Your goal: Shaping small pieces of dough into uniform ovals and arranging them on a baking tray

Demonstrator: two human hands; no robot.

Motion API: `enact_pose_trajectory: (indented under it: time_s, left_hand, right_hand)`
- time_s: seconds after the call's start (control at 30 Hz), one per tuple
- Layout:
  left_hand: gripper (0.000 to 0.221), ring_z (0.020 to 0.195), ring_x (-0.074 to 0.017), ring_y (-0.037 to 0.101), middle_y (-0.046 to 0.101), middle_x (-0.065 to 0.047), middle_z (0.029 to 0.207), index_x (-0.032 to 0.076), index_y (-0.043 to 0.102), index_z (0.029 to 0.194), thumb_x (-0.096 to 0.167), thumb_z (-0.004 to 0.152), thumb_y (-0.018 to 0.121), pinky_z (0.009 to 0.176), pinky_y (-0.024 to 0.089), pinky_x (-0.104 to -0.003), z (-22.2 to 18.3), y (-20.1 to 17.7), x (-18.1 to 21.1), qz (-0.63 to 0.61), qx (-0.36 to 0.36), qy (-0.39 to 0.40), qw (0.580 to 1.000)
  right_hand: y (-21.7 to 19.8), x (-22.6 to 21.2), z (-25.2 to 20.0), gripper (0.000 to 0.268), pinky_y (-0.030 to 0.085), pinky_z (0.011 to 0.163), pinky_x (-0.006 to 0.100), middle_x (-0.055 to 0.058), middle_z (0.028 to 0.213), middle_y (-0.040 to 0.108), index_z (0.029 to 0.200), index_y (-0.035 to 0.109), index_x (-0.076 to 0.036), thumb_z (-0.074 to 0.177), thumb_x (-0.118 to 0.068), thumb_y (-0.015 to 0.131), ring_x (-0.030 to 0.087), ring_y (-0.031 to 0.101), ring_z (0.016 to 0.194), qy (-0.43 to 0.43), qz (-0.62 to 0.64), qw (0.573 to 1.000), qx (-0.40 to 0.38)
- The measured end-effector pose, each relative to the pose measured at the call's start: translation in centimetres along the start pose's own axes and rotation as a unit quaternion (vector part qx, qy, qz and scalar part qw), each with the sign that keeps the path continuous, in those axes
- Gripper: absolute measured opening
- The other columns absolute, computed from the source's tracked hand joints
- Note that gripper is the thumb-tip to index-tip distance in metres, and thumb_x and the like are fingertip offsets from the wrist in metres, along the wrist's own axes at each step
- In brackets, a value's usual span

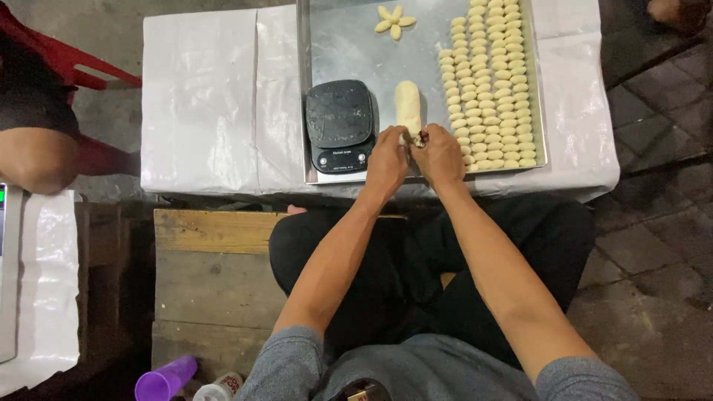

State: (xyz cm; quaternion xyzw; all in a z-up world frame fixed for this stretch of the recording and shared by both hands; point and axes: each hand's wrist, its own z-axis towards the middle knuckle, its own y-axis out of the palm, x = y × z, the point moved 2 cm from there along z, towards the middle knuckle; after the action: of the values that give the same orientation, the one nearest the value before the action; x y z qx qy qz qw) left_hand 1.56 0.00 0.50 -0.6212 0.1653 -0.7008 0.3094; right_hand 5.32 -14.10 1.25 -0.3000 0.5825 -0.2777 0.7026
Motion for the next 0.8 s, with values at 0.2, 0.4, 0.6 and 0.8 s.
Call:
enact_pose_trajectory:
  time_s: [0.2, 0.4, 0.6, 0.8]
  left_hand:
    - [0.048, 0.126, -0.0248, 0.064, 0.051, -0.002, 0.143, 0.028, 0.063, 0.136, 0.008, 0.092, 0.064, 0.105, 0.058, -0.036, -1.0, -1.9, 3.7, 0.401, -0.084, 0.177, 0.895]
    - [0.064, 0.111, -0.0457, 0.066, 0.045, -0.022, 0.141, 0.014, 0.043, 0.155, 0.007, 0.095, 0.063, 0.076, 0.065, -0.049, -1.1, -0.5, 2.4, 0.225, -0.03, 0.101, 0.969]
    - [0.056, 0.106, -0.0382, 0.066, 0.048, -0.019, 0.135, 0.016, 0.049, 0.152, 0.021, 0.098, 0.064, 0.066, 0.064, -0.047, -0.7, 0.9, 1.9, 0.27, 0.008, 0.106, 0.957]
    - [0.053, 0.106, -0.0424, 0.066, 0.049, -0.018, 0.136, 0.022, 0.057, 0.147, 0.021, 0.095, 0.065, 0.068, 0.063, -0.051, -0.1, -0.6, 2.8, 0.201, -0.035, 0.052, 0.977]
  right_hand:
    - [-0.9, 0.0, -0.8, 0.023, 0.061, 0.067, 0.055, 0.024, 0.09, 0.071, 0.105, 0.066, 0.001, 0.085, -0.005, 0.077, 0.05, 0.069, 0.087, -0.047, 0.036, 0.998, 0.008]
    - [-3.2, -2.5, -1.4, 0.024, 0.06, 0.062, 0.047, 0.022, 0.094, 0.07, 0.11, 0.067, 0.002, 0.088, 0.003, 0.076, 0.042, 0.072, 0.08, -0.101, 0.094, 0.988, 0.061]
    - [-4.2, -1.4, -1.6, 0.02, 0.061, 0.064, 0.032, 0.012, 0.087, 0.074, 0.105, 0.077, -0.007, 0.088, 0.002, 0.082, 0.023, 0.076, 0.076, -0.082, 0.216, 0.972, 0.03]
    - [-4.5, -1.7, -1.7, 0.013, 0.066, 0.074, 0.035, 0.02, 0.09, 0.073, 0.11, 0.073, 0.003, 0.097, 0.001, 0.073, 0.022, 0.076, 0.081, -0.016, 0.405, 0.914, 0.022]
